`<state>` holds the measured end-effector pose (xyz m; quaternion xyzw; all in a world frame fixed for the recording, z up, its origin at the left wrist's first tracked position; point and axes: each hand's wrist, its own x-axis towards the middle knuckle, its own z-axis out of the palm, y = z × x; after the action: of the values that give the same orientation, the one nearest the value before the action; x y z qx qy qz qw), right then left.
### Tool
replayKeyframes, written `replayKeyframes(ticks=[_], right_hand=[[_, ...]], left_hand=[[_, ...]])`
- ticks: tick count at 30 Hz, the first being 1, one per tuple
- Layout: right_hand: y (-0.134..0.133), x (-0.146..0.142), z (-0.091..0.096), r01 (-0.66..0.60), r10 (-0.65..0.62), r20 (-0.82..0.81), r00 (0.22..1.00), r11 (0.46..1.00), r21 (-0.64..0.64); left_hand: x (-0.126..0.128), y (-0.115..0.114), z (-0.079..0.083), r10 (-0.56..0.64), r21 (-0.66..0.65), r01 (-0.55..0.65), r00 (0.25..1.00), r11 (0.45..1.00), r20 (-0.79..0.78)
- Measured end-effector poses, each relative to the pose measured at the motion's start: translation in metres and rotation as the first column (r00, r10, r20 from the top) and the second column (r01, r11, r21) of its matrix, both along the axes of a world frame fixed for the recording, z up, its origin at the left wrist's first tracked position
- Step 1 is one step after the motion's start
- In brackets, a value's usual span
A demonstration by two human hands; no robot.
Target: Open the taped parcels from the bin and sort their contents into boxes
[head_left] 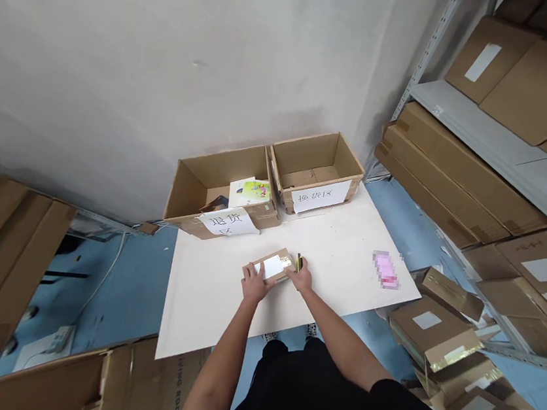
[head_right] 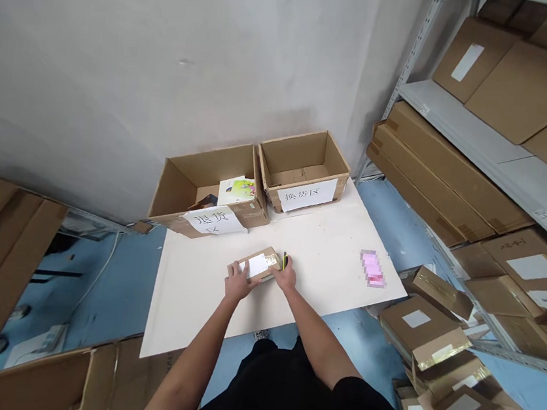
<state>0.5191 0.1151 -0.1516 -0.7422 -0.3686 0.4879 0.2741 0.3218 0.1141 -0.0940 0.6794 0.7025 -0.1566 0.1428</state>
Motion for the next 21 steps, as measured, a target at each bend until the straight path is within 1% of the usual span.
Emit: replayKeyframes(ticks=[3,4,6,7,9,11,12,14,16,17,18,19,20,21], right_hand=[[0.035,0.005,0.010,0.000,0.004,0.133,0.991,1.000,-0.030],[0.045,0.008,0.013,-0.005,0.012,0.163,0.986,0.999,-0.044],[0.058,0.010,0.016,-0.012,0.021,0.164,0.986,0.998,-0.059],[0.060,0.010,0.015,-0.016,0.025,0.146,0.989,0.998,-0.066],[0.055,0.005,0.012,-0.001,0.005,0.074,0.997,0.998,-0.057],[0.043,-0.002,0.005,0.044,-0.045,-0.068,0.997,0.999,-0.017],[0.035,-0.005,0.001,0.070,-0.069,-0.166,0.984,0.998,0.005],[0.022,-0.012,-0.006,0.133,-0.113,-0.363,0.925,0.991,0.032],[0.012,-0.018,-0.011,0.179,-0.151,-0.456,0.877,0.984,0.018],[0.009,-0.022,-0.013,0.195,-0.171,-0.458,0.872,0.981,0.006],[0.007,-0.025,-0.014,0.197,-0.180,-0.438,0.881,0.980,-0.006],[0.004,-0.029,-0.015,0.184,-0.175,-0.402,0.899,0.983,-0.016],[0.002,-0.035,-0.016,0.157,-0.156,-0.360,0.920,0.987,-0.025],[0.000,-0.041,-0.016,0.124,-0.128,-0.320,0.939,0.992,-0.034]], left_hand=[[0.012,-0.016,0.005,-0.001,-0.044,0.000,1.000,0.999,-0.013],[0.017,-0.024,0.005,-0.014,-0.040,0.014,1.000,0.999,-0.009],[0.030,-0.039,0.003,-0.021,0.002,0.021,1.000,1.000,-0.002],[0.036,-0.046,0.001,-0.005,0.030,0.005,1.000,1.000,-0.001],[0.043,-0.055,-0.002,0.037,0.074,-0.038,0.999,0.997,0.009],[0.038,-0.056,-0.004,0.067,0.089,-0.070,0.997,0.994,0.043],[0.030,-0.053,-0.003,0.075,0.087,-0.081,0.995,0.993,0.069],[0.004,-0.044,-0.001,0.107,0.044,-0.114,0.985,0.992,0.135],[-0.029,-0.034,0.001,0.192,-0.040,-0.188,0.964,0.981,0.182],[-0.047,-0.030,0.001,0.246,-0.070,-0.237,0.952,0.969,0.182],[-0.062,-0.027,0.000,0.277,-0.072,-0.269,0.944,0.961,0.176],[-0.076,-0.024,-0.002,0.280,-0.056,-0.274,0.944,0.960,0.176],[-0.087,-0.023,-0.005,0.251,-0.036,-0.249,0.950,0.968,0.184],[-0.095,-0.023,-0.009,0.199,-0.024,-0.198,0.960,0.980,0.198]])
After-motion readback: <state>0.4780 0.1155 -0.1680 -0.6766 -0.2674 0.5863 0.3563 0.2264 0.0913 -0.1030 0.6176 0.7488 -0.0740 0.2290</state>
